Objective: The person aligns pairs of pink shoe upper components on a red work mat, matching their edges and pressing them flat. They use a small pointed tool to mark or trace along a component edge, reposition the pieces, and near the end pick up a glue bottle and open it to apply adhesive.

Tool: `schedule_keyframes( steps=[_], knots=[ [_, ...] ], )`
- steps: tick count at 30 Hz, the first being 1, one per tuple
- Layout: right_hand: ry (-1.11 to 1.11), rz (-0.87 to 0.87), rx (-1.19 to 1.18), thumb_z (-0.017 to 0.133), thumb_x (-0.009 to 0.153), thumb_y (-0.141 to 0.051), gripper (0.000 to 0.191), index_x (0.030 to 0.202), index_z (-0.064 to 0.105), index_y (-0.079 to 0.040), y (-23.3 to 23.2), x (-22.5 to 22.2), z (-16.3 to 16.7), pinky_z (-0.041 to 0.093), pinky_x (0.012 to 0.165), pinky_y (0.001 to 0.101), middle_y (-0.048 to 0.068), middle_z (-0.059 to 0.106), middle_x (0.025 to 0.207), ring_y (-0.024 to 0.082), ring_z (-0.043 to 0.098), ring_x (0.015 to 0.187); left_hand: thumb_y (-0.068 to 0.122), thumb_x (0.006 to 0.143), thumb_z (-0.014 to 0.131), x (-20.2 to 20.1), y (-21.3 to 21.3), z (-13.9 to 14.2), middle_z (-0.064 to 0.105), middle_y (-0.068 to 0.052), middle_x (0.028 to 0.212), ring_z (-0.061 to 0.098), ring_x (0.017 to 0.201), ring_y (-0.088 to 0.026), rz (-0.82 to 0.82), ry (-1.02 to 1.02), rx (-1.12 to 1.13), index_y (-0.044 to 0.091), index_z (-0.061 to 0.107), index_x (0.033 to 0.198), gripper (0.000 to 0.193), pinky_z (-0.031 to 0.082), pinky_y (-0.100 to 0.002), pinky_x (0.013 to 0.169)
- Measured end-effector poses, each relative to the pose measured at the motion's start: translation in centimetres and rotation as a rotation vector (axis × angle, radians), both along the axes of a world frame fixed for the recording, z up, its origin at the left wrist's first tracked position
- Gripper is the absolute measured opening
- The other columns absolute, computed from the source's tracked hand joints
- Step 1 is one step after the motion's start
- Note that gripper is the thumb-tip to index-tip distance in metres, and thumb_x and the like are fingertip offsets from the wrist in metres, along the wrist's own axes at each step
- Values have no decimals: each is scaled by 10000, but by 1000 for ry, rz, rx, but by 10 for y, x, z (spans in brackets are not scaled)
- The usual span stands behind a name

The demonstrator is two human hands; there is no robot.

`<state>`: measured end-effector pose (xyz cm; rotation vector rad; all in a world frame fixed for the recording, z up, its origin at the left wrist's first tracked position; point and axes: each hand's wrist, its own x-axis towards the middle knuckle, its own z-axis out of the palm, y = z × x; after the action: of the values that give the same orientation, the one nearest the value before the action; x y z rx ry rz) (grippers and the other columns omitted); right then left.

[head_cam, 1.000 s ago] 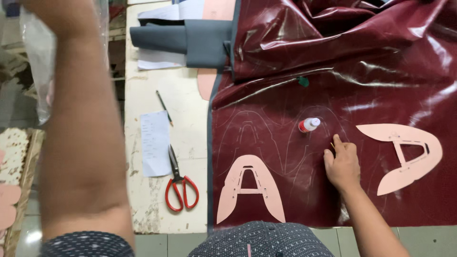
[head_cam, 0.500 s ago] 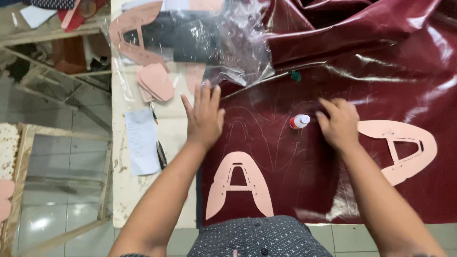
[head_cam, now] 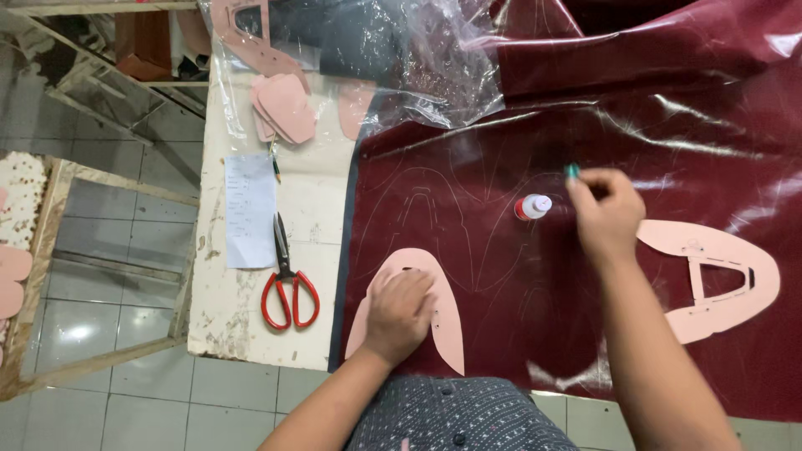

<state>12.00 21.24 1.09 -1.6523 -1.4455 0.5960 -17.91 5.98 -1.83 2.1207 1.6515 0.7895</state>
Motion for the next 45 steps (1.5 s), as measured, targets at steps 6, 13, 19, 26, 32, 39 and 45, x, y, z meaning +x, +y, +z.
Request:
schedule_keyframes(
  steps=[6, 13, 19, 26, 32, 39, 45],
  knots=[
    [266, 21, -316, 767, 898, -104, 186, 1063, 736, -24, -118, 13, -8, 521, 850, 272, 61, 749, 1024, 120, 661, 922, 398, 876, 779, 69, 64, 13, 452, -216, 1550, 399, 1450, -359, -126, -139, 66, 13, 303, 1565, 922, 293, -511, 1185],
    [502, 136, -208, 710, 926, -54, 117, 915, 603, -8, -170, 21, -33, 511, 887, 261, 57, 727, 1133, 114, 651, 976, 430, 789, 822, 121, 116, 1, 584, -99, 1400, 494, 1346, -276, -105, -223, -124, 114, 333, 1563, 968, 268, -504, 1135],
    [782, 91, -377, 693, 926, -57, 123, 896, 578, -27, -177, 6, -29, 552, 657, 300, 87, 730, 836, 155, 664, 712, 352, 834, 799, 140, 137, -10, 683, -45, 1229, 590, 1222, -244, -55, -243, -148, 203, 526, 1424, 667, 303, -490, 1082],
    [651, -109, -262, 723, 931, -5, 206, 1128, 744, 48, -178, -23, -6, 530, 722, 275, 66, 727, 919, 131, 645, 793, 253, 886, 777, 121, 106, 26, 673, -74, 1148, 658, 1076, -260, -253, -381, -195, 191, 605, 1322, 473, 485, -418, 958],
    [784, -102, -122, 663, 942, -19, 297, 1236, 667, 18, -184, -46, 14, 615, 820, 294, 82, 721, 1039, 132, 705, 900, 184, 809, 821, 51, 43, 72, 694, -86, 1149, 630, 1041, -297, -391, -292, -9, 98, 612, 1302, 542, 513, -414, 904],
    [847, 59, -64, 682, 975, -2, 220, 1188, 692, 53, -189, -96, 27, 575, 842, 270, 90, 722, 1061, 127, 688, 926, 188, 771, 830, 2, 25, 106, 685, -65, 1143, 619, 1042, -279, -427, -138, 174, 87, 659, 1234, 504, 505, -414, 933],
    [644, 150, -78, 661, 967, -18, 244, 1201, 710, 33, -188, -117, 36, 564, 861, 254, 72, 722, 1090, 109, 681, 968, 173, 809, 804, -22, 17, 118, 632, 2, 1074, 591, 1012, -220, -403, 24, 266, 161, 700, 1219, 423, 485, -384, 867]
  ],
)
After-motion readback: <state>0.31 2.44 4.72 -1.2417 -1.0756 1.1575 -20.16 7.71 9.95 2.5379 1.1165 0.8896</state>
